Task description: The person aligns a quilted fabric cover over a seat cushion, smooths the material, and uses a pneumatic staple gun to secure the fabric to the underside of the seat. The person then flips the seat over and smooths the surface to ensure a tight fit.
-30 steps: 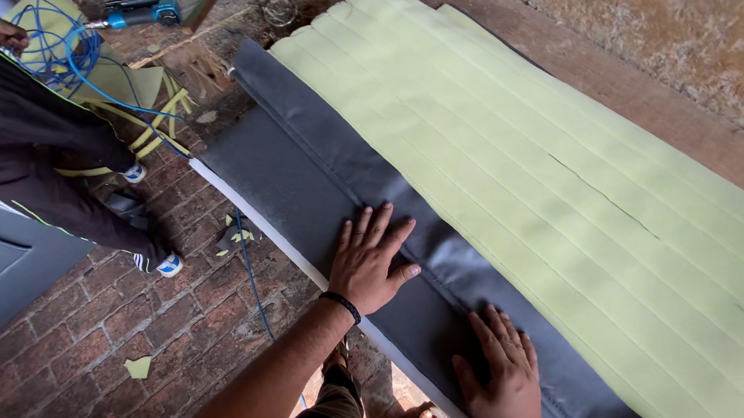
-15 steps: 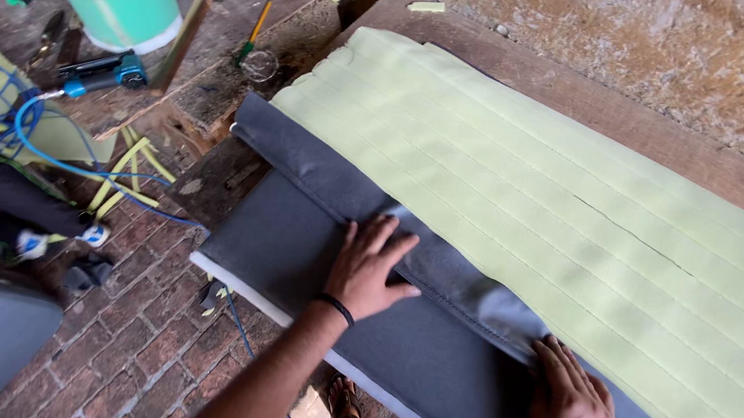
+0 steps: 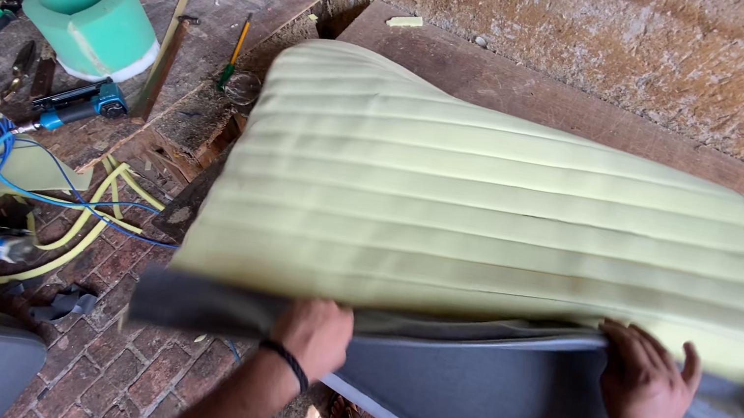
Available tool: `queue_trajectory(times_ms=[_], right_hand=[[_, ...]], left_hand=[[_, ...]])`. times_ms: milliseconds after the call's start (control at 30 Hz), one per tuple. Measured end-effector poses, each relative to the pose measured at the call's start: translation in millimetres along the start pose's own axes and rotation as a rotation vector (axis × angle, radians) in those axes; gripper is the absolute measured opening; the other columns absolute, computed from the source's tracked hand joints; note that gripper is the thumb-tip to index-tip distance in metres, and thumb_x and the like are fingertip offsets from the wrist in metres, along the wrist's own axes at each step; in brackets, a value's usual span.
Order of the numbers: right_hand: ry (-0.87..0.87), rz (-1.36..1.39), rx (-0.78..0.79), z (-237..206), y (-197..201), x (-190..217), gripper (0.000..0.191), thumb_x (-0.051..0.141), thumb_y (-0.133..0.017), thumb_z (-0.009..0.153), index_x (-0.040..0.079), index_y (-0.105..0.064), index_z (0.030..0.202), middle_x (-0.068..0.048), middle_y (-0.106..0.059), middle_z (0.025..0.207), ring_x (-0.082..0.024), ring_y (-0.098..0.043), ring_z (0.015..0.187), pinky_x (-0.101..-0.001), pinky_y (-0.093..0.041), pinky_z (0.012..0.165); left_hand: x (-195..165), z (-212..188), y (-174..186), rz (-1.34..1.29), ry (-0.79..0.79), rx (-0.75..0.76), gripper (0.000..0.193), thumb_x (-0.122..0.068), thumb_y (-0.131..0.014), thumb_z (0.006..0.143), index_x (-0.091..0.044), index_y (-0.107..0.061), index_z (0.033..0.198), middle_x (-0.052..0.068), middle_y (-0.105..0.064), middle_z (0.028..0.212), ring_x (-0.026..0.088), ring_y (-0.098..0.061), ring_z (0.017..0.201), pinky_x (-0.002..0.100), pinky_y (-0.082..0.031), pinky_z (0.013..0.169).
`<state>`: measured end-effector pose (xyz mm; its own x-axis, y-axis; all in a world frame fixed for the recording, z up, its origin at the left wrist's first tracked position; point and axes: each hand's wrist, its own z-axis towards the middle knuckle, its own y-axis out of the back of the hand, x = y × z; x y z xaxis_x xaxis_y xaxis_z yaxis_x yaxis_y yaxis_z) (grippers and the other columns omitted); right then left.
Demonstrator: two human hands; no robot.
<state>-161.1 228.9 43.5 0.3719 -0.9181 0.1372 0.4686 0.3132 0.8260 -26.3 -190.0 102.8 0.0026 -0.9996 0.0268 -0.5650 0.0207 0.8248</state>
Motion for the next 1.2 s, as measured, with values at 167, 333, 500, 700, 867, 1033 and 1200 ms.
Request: queue_trajectory(times_ms=[167, 333, 500, 700, 867, 1033, 1200], right_hand=[[-0.208, 0.134, -0.118, 70, -45, -44, 0.045, 0.008, -0.069, 0.093, 0.016, -0.065, 0.137, -0.019, -0.052, 0.158, -0.041, -0.044, 0.147, -0.0600, -0.029, 0.123], [-0.768, 1.338, 0.113, 67, -29, -7, 0.071, 0.001, -0.061, 0.088, 0.013, -0.036, 0.154, -0.021, -0.053, 0.149, -0.028, -0.064, 0.118, -0.0435, -0.057, 0.092], [-0.790, 1.232, 0.629, -13, 52, 40, 0.080, 0.033, -0.070, 0.087, 0.012, -0.035, 0.156, -0.017, -0.067, 0.138, -0.025, -0.072, 0.107, -0.0393, -0.061, 0.081], [-0.599, 0.652, 0.585, -52, 77, 2, 0.072, 0.030, -0.079, 0.082, 0.007, -0.050, 0.145, -0.019, -0.077, 0.100, -0.030, -0.075, 0.088, -0.0404, -0.058, 0.075], [-0.741, 0.622, 0.350, -11, 46, -81, 0.042, 0.019, -0.084, 0.080, 0.000, -0.069, 0.114, -0.015, -0.077, 0.090, -0.022, -0.074, 0.079, -0.0377, -0.058, 0.073], [-0.843, 0.863, 0.322, 33, 19, -117, 0.039, 0.013, -0.083, 0.083, 0.000, -0.069, 0.117, -0.009, -0.078, 0.094, -0.014, -0.072, 0.080, -0.0304, -0.059, 0.072], [-0.971, 0.899, 0.233, 52, 4, -123, 0.037, 0.019, -0.083, 0.087, -0.001, -0.071, 0.116, -0.010, -0.077, 0.097, -0.014, -0.069, 0.080, -0.0302, -0.058, 0.069]], left_hand=[[-100, -9, 14, -0.384, -0.214, -0.125, 0.018, -0.015, -0.060, 0.095, 0.000, -0.066, 0.104, 0.022, -0.072, 0.083, 0.034, -0.075, 0.077, 0.048, -0.060, 0.072], [-170, 91, 38, -0.709, -0.111, -0.427, 0.029, -0.026, -0.066, 0.091, -0.003, -0.066, 0.107, 0.022, -0.073, 0.101, 0.041, -0.070, 0.095, 0.052, -0.056, 0.083], [-237, 186, 72, -1.014, 0.031, -0.509, 0.046, -0.031, -0.070, 0.084, 0.000, -0.069, 0.118, 0.027, -0.070, 0.118, 0.045, -0.066, 0.113, 0.052, -0.053, 0.095], [-291, 206, 92, -1.630, -0.401, 0.004, 0.081, -0.050, -0.070, 0.089, -0.010, -0.038, 0.152, 0.018, -0.046, 0.155, 0.032, -0.045, 0.144, 0.046, -0.039, 0.115], [-234, 134, 51, -0.617, -0.473, -0.501, 0.071, -0.054, -0.070, 0.091, -0.019, -0.050, 0.149, 0.014, -0.045, 0.161, 0.030, -0.037, 0.153, 0.049, -0.031, 0.126], [-174, 117, 49, -0.180, 0.048, -0.483, 0.088, -0.076, -0.055, 0.086, -0.034, -0.028, 0.158, 0.012, -0.011, 0.169, 0.032, -0.010, 0.154, 0.074, -0.005, 0.114], [-167, 165, 70, -0.163, 0.032, -0.502, 0.092, -0.080, -0.046, 0.086, -0.034, -0.023, 0.162, 0.011, -0.010, 0.172, 0.028, -0.009, 0.159, 0.072, -0.004, 0.118]])
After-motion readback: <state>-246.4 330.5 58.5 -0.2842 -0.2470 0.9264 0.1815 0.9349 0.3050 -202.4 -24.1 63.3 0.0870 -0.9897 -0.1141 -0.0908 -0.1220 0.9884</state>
